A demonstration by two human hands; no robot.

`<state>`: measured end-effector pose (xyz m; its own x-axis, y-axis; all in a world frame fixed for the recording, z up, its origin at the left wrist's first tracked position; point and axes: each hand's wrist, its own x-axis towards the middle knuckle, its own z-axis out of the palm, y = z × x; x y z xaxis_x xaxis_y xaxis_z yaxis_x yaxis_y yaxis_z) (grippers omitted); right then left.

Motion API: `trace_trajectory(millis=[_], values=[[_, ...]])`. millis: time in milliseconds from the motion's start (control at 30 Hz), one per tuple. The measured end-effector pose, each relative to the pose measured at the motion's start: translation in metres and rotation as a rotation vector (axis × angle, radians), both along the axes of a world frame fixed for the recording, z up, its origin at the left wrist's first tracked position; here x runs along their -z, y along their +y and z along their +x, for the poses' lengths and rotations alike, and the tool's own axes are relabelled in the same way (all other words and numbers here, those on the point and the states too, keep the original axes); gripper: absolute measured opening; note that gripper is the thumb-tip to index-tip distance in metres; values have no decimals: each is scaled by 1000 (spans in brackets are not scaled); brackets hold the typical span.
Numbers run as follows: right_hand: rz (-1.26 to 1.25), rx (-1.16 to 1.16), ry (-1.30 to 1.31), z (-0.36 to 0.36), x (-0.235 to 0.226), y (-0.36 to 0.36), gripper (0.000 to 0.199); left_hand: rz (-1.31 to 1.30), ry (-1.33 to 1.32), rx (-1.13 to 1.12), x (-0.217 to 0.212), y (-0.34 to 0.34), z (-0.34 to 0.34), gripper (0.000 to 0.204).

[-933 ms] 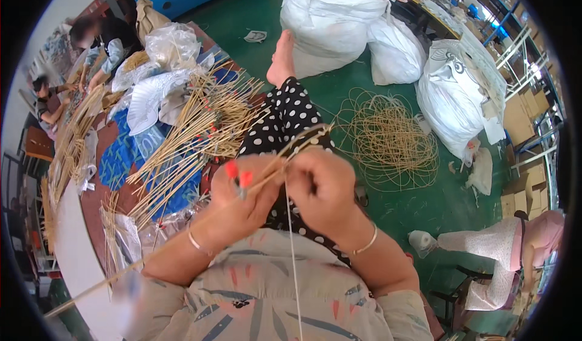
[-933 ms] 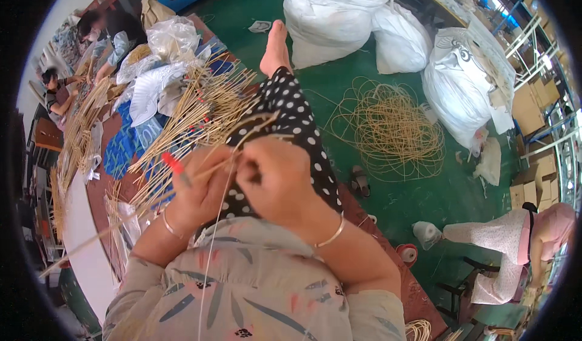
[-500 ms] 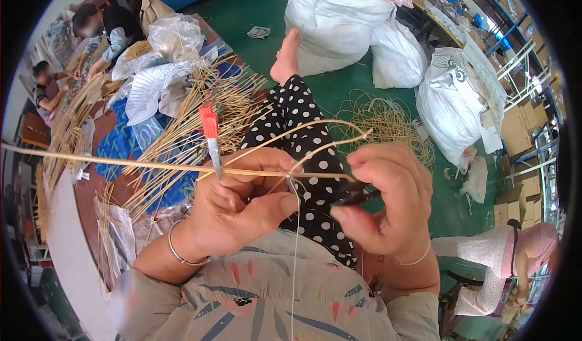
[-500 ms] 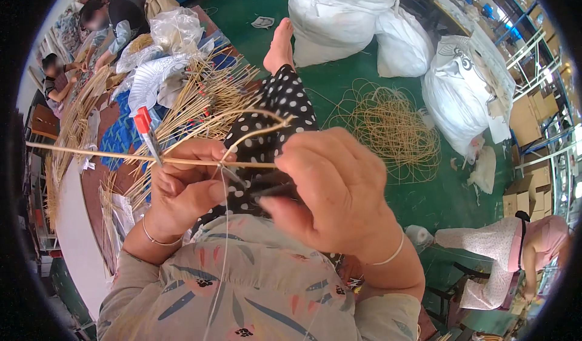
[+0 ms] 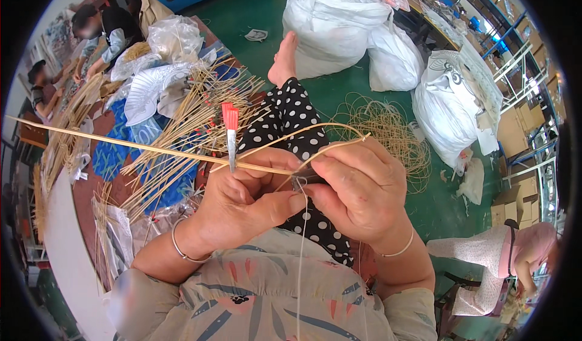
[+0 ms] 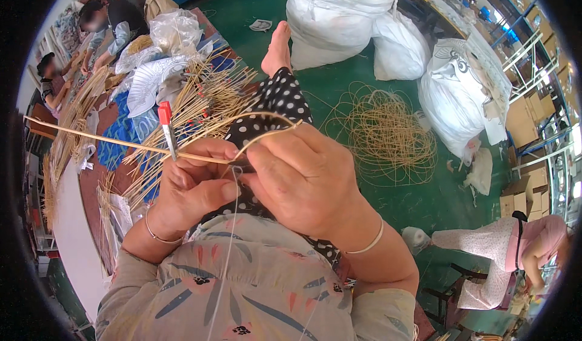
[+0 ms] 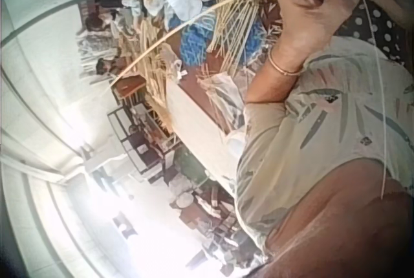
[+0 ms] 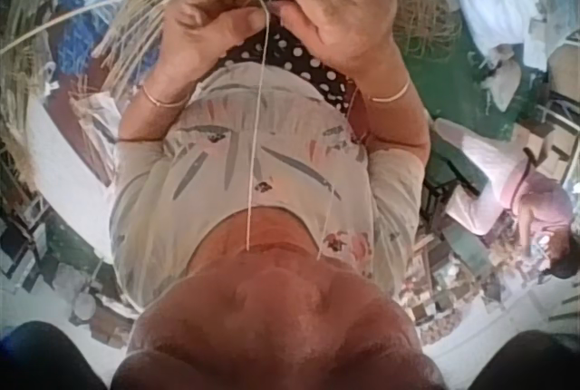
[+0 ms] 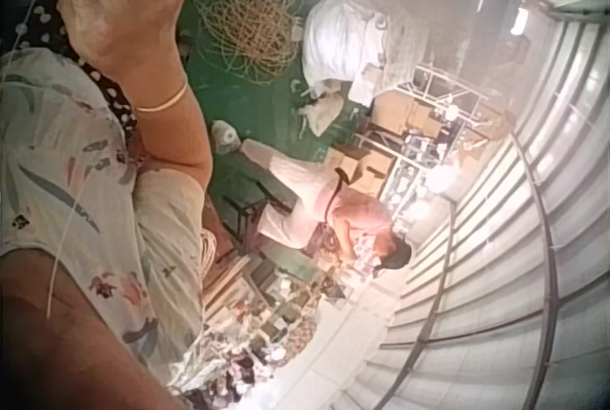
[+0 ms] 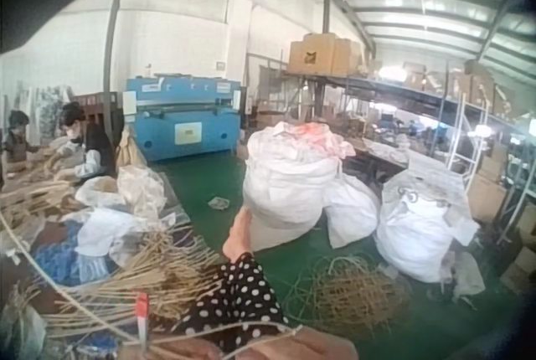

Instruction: The person sits on the floor and weaves thin bamboo strips together using a red-handled tool to secure the structure. They repeatedly wrap a thin string around the bamboo frame and pull it tight to bind the pieces.

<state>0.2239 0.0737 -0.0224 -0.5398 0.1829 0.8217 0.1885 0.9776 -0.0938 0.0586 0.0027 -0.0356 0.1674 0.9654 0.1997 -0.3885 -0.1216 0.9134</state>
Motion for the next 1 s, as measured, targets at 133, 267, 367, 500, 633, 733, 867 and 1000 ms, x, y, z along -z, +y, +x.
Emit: trace_trajectory(millis=[133, 267, 367, 500, 633, 733, 867, 1000], values=[[-50, -20, -4, -1, 1, 1, 36, -67, -22, -40, -6, -2, 5, 34], [-203, -35, 8, 4, 1, 2, 31, -85, 2, -14, -5, -1, -1, 32], [-260, -43, 51, 8, 4, 5, 31, -133, 49, -14, -5, 0, -5, 30], [-244, -26, -2, 5, -1, 2, 33, -138, -40, -27, -3, 0, -3, 30], [-248, 35, -41, 8, 0, 2, 34, -177, -48, -16, -3, 5, -6, 31], [-307, 51, -43, 7, -1, 3, 33, -203, -73, -36, 4, 9, -8, 30], [-395, 81, -129, 2, 0, 2, 27, -290, 112, -58, 2, 16, -4, 28], [-491, 78, -125, -1, 10, 3, 21, -203, 165, -27, 6, 16, -3, 29]])
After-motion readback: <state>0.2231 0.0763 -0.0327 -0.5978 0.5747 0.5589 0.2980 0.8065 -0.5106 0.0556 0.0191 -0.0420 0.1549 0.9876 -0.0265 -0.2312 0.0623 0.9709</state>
